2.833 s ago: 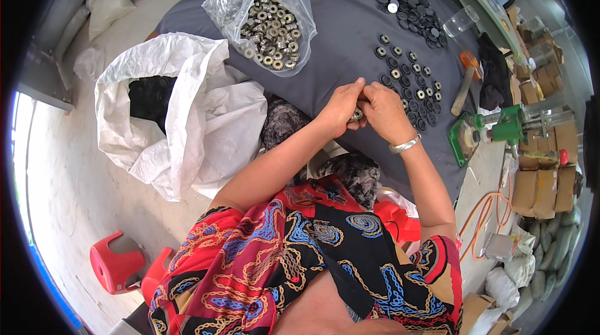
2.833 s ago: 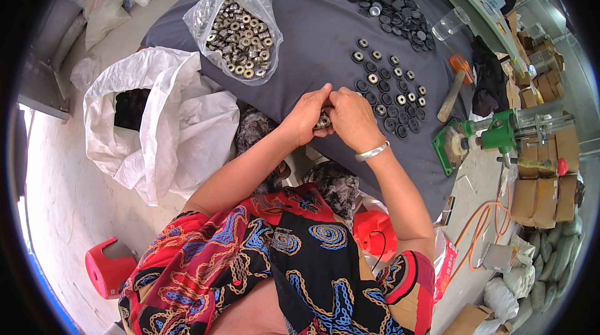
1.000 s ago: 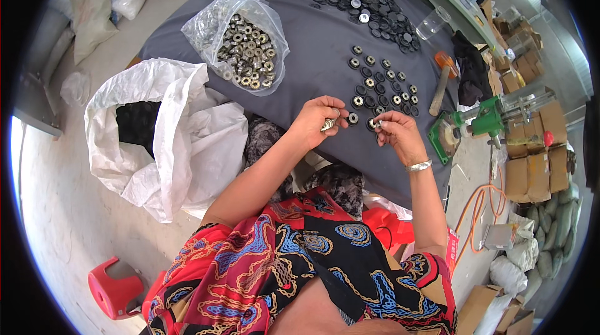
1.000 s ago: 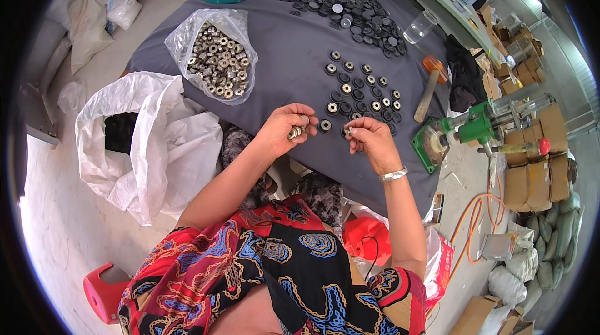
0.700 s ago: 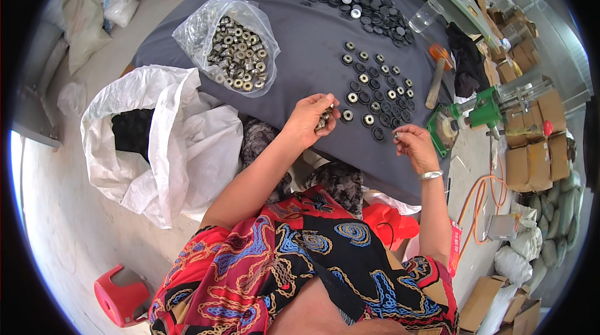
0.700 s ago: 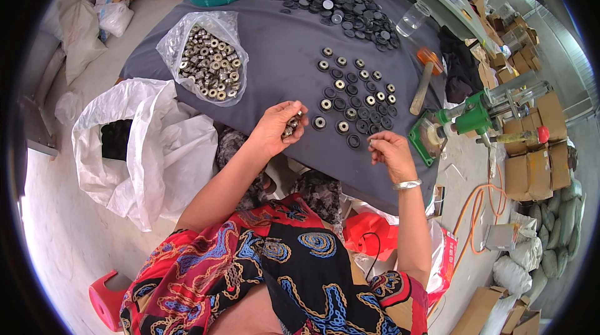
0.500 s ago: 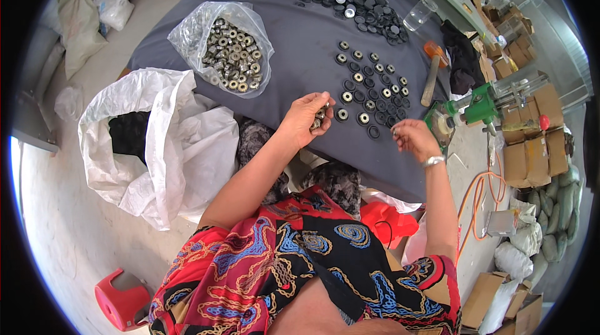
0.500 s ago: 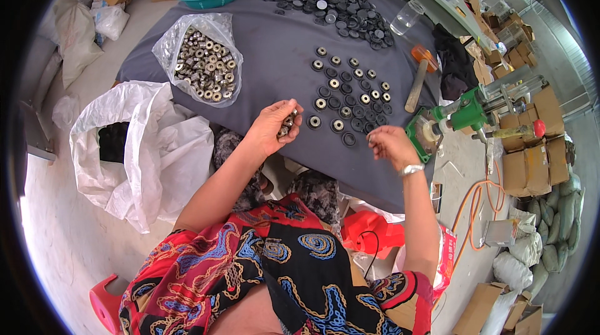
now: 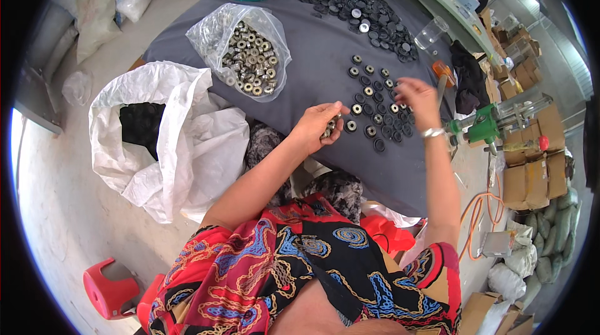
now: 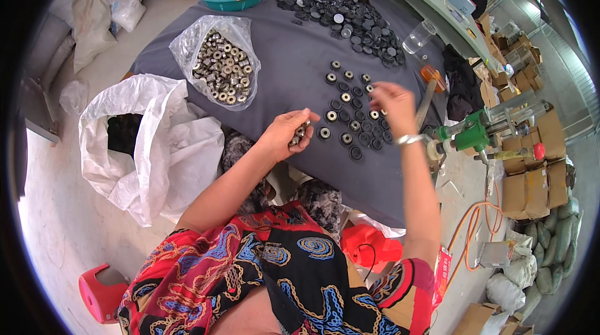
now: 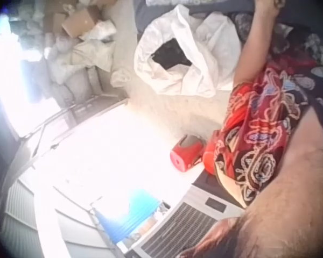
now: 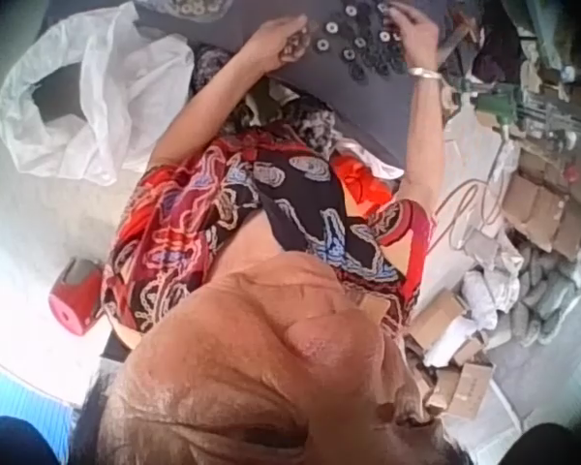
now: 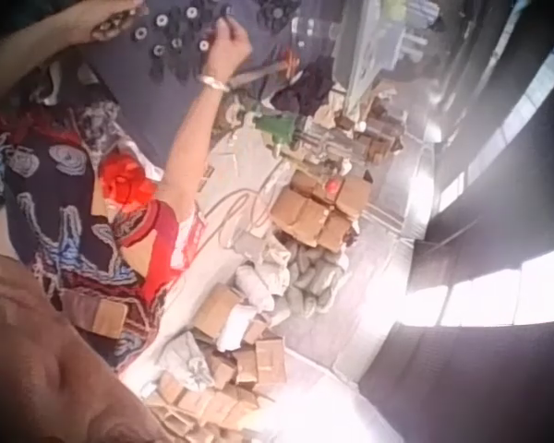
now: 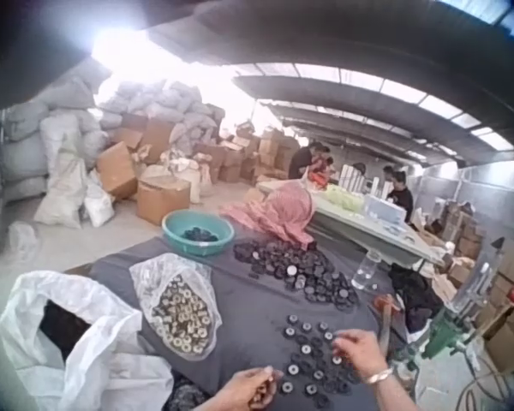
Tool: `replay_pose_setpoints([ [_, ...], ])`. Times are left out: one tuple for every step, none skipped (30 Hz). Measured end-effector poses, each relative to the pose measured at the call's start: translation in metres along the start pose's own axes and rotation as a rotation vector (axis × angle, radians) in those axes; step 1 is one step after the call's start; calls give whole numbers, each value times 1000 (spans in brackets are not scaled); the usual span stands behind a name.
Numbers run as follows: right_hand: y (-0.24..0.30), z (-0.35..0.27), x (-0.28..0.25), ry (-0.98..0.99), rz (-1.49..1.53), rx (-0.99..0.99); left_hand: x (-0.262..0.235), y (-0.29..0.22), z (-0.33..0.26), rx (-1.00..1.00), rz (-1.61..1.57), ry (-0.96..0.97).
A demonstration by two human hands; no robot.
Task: The person assembles metal rings into small plastic components by securing them with a mallet.
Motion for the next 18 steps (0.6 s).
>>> replay_pose_setpoints([
  [2, -19, 30, 91, -104, -15, 1, 0, -1, -3, 9, 15],
  [4, -34, 55, 179, -205, -28, 0, 2, 0, -15, 11, 14],
  [10, -44, 77, 243, -330, -192, 0, 2, 1, -18, 22, 36],
  [16, -51, 95, 306, -455, -359, 0, 1, 3, -18, 34, 58],
  [15, -52, 105, 304, -449, -352, -3, 3, 6, -21, 24, 79],
  [14, -50, 114, 290, -473, -378, -5, 3, 7, -26, 26, 75],
  [13, -48, 118, 278, -497, -404, -6, 1, 7, 6, -15, 109],
  [11, -47, 119, 280, -492, -401, -6, 0, 5, 39, -57, 143],
  [5, -44, 119, 326, -378, -301, -4, -1, 5, 38, -39, 103],
  [-3, -41, 119, 371, -264, -200, 0, -1, 3, 38, -40, 99],
  [-17, -39, 117, 377, -80, -111, 3, -1, 1, 24, -14, 54],
  [-17, -40, 117, 384, -78, -111, 3, 0, -1, 12, 10, 5],
  [-18, -42, 117, 397, 6, -77, 2, 1, 0, 6, 9, -2],
  [-18, -43, 117, 407, 91, -43, 0, 0, 0, 7, 7, -7],
  [-17, -45, 117, 409, 92, -39, 0, 1, -1, 7, 24, 15],
  [-16, -46, 117, 410, 154, 3, 0, 1, 0, 6, 40, 38],
  [-18, -47, 117, 411, 215, 45, -2, 0, 0, 3, 38, 35],
  [-19, -48, 117, 408, 217, 50, -1, -2, 1, -13, 63, 90],
])
Point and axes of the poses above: each hand's wrist, its own z-axis towards the middle knuckle, its own x-axis out of the palm, y = z × x, the point moved 4 cm from there along z, towards the middle knuckle, and after that the axes turned 4 degrees about y, right-handed, at the moved point
